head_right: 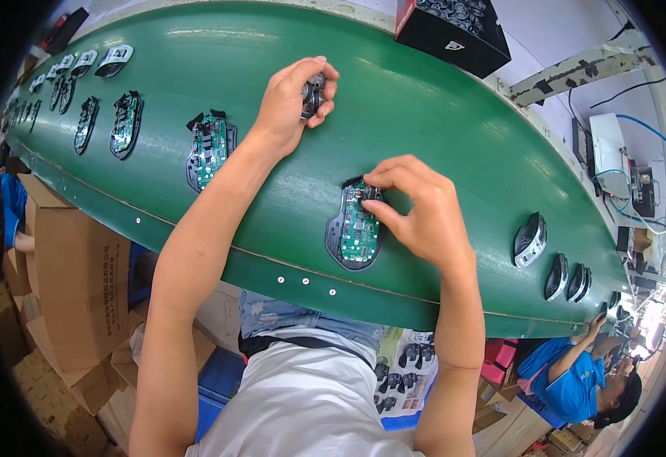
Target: The person assembles computer mice on a conveyor belt by installing scroll wheels onto the circuit board bases and fitting the upper covers onto the mice by hand.
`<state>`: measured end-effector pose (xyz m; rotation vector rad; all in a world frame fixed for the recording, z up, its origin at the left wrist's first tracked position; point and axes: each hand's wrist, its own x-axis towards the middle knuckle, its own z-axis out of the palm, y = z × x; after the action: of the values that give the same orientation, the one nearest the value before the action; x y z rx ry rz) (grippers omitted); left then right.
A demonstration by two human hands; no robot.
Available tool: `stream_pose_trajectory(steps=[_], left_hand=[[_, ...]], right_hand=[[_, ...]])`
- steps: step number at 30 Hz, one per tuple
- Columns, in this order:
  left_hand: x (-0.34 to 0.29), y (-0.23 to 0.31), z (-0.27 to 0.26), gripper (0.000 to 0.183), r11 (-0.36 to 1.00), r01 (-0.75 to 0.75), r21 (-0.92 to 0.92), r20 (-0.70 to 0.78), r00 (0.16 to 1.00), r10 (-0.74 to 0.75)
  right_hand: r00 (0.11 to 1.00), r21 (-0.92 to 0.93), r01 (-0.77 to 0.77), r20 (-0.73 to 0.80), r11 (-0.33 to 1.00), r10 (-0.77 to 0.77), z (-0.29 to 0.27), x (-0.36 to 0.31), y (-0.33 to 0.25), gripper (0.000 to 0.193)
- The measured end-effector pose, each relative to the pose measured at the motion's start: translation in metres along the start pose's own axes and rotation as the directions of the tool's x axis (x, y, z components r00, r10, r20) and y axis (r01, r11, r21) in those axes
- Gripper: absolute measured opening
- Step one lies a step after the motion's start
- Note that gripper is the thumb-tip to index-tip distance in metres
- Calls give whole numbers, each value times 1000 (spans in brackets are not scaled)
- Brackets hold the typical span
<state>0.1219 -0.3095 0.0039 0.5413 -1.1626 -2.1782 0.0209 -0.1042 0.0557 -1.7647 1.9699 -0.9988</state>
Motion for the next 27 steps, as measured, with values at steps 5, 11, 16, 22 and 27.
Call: stream_pose_trajectory(steps=[5, 11, 16, 22, 27], left_hand=[[1, -2, 3, 28, 1000, -4, 1, 4, 1000, 4], [-3, -3, 2, 29, 1000, 6, 27, 3, 1000, -6], [-3, -5, 5, 28, 999, -6, 50, 18, 1000, 5], [-4, -7, 5, 28, 998, -12, 56, 30, 999, 10], [-4, -10, 15, 28, 997, -2, 77, 55, 998, -2]], right_hand=[[994, -45, -96, 55, 994, 98, -2, -6, 2, 27], [980, -39, -183, 74, 982, 185, -1, -7, -7, 29], [971, -97, -232, 35, 968, 236, -3, -8, -14, 30], [984, -107, -179, 8, 978, 181, 2, -11, -4, 27], [998, 5, -54, -9, 999, 54, -1, -15, 26, 30]])
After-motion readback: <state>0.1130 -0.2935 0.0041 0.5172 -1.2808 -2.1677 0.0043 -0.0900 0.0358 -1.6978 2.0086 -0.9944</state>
